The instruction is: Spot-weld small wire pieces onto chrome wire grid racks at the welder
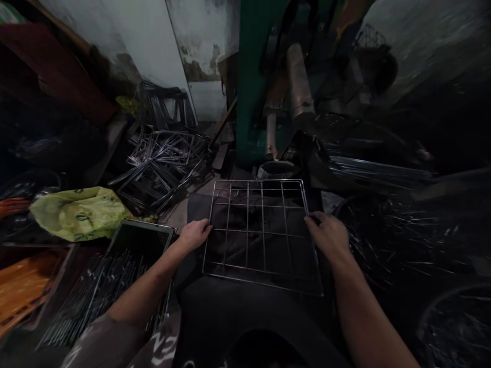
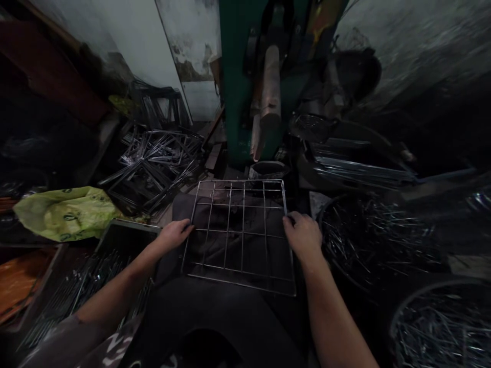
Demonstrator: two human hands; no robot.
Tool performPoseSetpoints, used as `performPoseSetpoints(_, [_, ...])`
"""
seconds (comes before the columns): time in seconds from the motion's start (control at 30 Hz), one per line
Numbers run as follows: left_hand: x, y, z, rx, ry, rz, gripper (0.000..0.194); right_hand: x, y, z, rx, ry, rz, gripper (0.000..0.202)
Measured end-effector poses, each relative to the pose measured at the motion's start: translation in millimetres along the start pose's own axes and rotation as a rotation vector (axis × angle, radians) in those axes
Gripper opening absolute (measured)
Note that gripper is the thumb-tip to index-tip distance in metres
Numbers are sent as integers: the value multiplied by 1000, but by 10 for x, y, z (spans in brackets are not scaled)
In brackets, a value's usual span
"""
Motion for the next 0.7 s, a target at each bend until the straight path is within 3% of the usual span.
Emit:
performPoseSetpoints(0.13, [7, 5, -9, 25, 14, -13, 36, 324, -92, 151, 496, -208, -160, 31])
performPoseSetpoints(0.3, [35, -34, -28, 37, 8, -30, 38, 581, -291, 67, 1096, -364, -325, 34])
performPoseSetpoints(0.53, [56, -144, -139, -47, 50, -27, 37, 619, -430, -3, 1169, -270, -238, 43])
performPoseSetpoints(0.63, [17, -158, -232, -189, 38, 25, 34, 559, -316, -8, 1121, -192, -166, 41])
performPoseSetpoints(0.7, [22, -74, -311, -388, 12, 144, 36, 456, -173, -28, 1093, -122, -124, 40])
Point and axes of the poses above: each hand's wrist, its own x-axis towards the middle knuckle, its own y-axis out of the back of the hand, z = x × y, the point moved 6 cm from there along x, towards the middle knuckle, and after that the axes turned 2 degrees about -y, right-handed, at the moved point
